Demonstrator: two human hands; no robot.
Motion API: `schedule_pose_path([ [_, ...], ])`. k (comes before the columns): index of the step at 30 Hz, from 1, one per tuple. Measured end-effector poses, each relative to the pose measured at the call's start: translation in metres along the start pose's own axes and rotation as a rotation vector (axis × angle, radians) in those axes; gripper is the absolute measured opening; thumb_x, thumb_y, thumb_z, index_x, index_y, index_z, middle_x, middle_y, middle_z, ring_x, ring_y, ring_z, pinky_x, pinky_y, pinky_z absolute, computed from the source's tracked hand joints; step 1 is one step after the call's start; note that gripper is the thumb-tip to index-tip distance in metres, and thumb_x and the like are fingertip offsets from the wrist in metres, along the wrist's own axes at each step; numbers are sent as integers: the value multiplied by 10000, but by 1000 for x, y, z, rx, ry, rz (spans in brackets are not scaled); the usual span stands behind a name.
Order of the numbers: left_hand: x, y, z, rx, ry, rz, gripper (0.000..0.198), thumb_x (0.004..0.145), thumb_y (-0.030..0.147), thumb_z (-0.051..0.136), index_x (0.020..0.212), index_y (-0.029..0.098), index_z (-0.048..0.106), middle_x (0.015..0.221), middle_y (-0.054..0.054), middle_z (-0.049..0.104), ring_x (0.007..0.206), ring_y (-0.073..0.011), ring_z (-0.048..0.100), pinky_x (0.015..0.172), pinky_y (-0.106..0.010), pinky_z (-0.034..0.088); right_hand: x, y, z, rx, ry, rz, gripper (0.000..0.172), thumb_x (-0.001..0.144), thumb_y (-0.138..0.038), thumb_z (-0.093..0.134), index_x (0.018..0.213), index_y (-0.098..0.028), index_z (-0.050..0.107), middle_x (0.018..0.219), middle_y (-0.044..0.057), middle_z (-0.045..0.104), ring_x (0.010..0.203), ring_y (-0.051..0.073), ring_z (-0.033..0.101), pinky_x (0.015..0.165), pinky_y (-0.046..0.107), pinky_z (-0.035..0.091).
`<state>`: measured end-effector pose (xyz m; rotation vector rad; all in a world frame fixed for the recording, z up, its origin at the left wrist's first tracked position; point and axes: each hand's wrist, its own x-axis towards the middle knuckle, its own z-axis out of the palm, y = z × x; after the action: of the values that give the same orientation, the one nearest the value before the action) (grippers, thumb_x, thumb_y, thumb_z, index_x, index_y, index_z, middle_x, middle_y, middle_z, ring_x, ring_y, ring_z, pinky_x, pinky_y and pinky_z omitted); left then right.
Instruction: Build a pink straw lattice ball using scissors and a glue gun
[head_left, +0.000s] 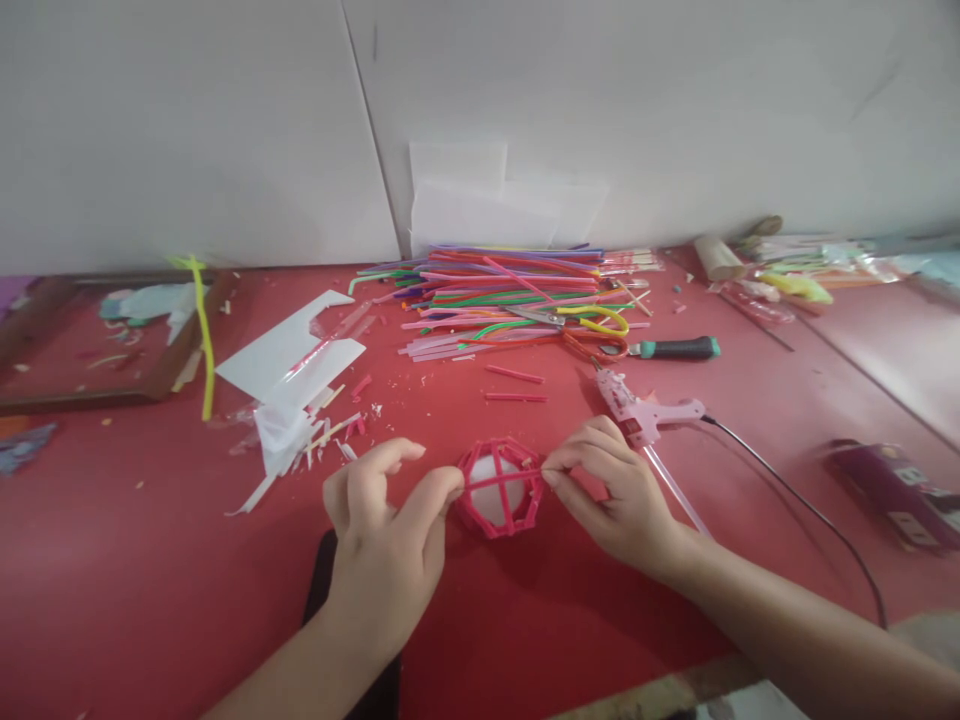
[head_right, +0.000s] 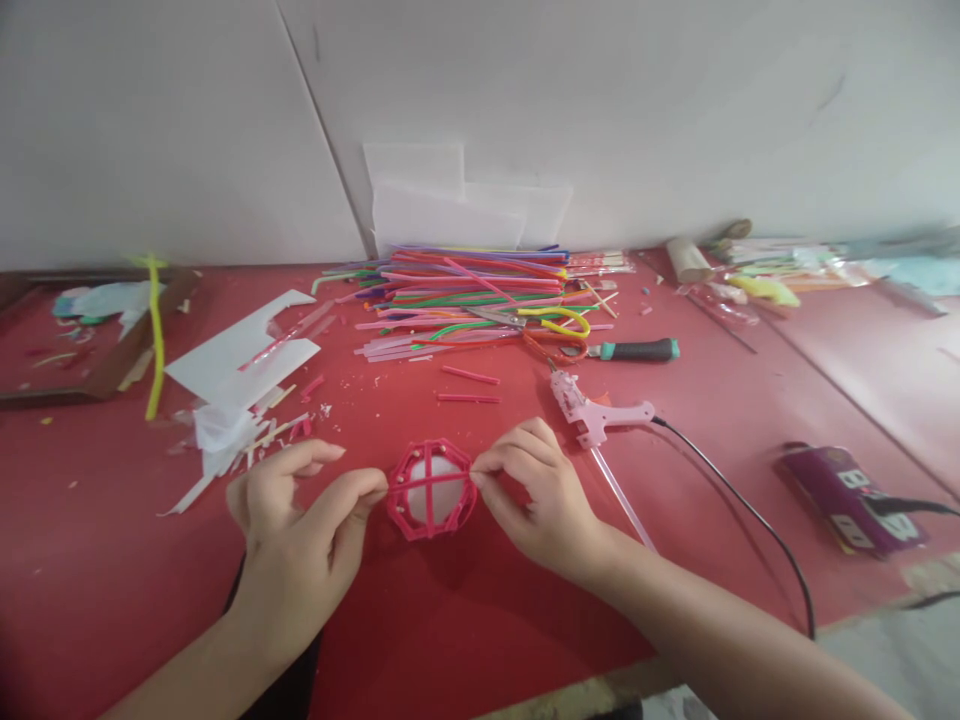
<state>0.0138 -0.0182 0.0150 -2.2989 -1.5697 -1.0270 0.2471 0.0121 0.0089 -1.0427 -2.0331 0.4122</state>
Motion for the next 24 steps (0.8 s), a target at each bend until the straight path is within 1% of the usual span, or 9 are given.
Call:
schedule_pose_path([
  [8,0,0,-1,-46,-36,-16,191,875,25,608,875,202,679,1098,-130,522,978,-266,477,889,-426,372,0,2,0,14,-8,-8,127,921,-123,581,846,-216,624,756,7,678,722,153,569,701,318,445],
  [10,0,-1,0,-35,-33,-1,196,865,16,613,877,202,672,1096,-130,535,973,-267,484,898,-432,371,-1,2,0,10,-15,-7,123,925,-128,582,849,-216,623,761,9,678,722,155,572,707,325,445],
  [16,-1,-2,-3,57,30,128,277,821,-29,612,961,206,655,1081,-114,605,955,-259,525,899,-415,384,-1,2,0,12,-21,-7,124,921,-121,584,856,-219,622,759,9,677,726,155,580,710,326,453],
  [19,-1,-2,-3,80,35,140,278,818,-24,613,967,207,656,1074,-114,621,948,-260,537,885,-409,389,-1,2,0,13,-26,-5,122,923,-127,580,857,-220,624,758,10,676,727,158,584,705,330,454],
  [24,-2,-2,-1,58,7,123,275,812,-33,615,958,197,657,1087,-130,611,957,-274,525,884,-418,388,-1,1,1,5,-19,14,122,930,-153,568,848,-221,629,754,17,682,718,166,590,697,344,455],
])
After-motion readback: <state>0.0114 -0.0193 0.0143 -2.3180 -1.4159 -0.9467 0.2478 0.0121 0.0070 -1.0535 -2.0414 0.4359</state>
